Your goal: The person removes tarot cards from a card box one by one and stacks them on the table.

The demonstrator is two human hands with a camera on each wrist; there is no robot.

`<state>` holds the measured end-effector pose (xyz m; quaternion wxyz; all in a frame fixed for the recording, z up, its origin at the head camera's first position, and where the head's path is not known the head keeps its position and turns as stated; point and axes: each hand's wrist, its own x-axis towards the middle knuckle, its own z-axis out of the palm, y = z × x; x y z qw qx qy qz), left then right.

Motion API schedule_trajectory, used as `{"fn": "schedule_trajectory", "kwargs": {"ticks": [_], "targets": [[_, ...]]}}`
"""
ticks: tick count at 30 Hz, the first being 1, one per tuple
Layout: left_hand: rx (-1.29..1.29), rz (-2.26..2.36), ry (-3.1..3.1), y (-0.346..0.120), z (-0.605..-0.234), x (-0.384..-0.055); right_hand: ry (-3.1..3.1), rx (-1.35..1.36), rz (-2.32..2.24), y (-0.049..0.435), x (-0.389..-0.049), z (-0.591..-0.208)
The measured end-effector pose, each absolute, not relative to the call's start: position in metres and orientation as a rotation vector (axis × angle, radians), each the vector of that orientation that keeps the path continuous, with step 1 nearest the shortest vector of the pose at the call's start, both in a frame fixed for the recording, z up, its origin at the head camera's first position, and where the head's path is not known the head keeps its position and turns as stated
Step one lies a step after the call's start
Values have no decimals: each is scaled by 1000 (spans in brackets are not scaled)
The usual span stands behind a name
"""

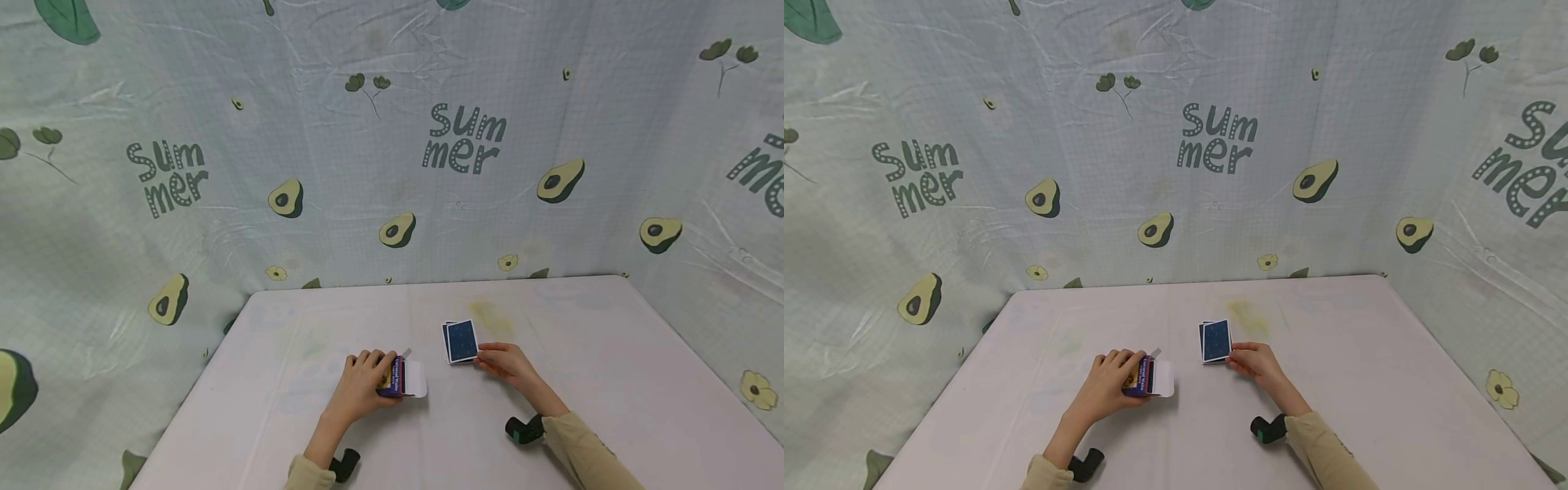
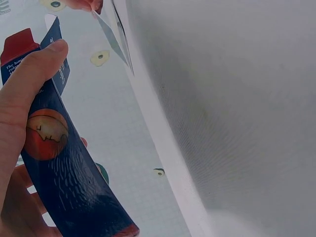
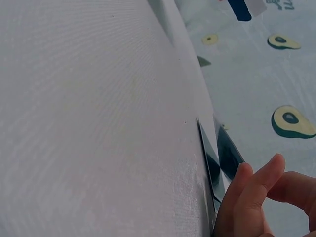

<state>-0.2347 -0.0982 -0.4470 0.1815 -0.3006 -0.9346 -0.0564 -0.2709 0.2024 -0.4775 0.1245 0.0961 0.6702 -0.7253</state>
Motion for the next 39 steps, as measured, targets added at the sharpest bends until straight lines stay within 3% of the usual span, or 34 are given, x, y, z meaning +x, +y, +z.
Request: {"fn": "schedule_trajectory", "kwargs": {"ticks": [39], "targets": [[-846,-159,-2674,-98,-444,-233,2040,384,-2015,201,-271,-470]]}}
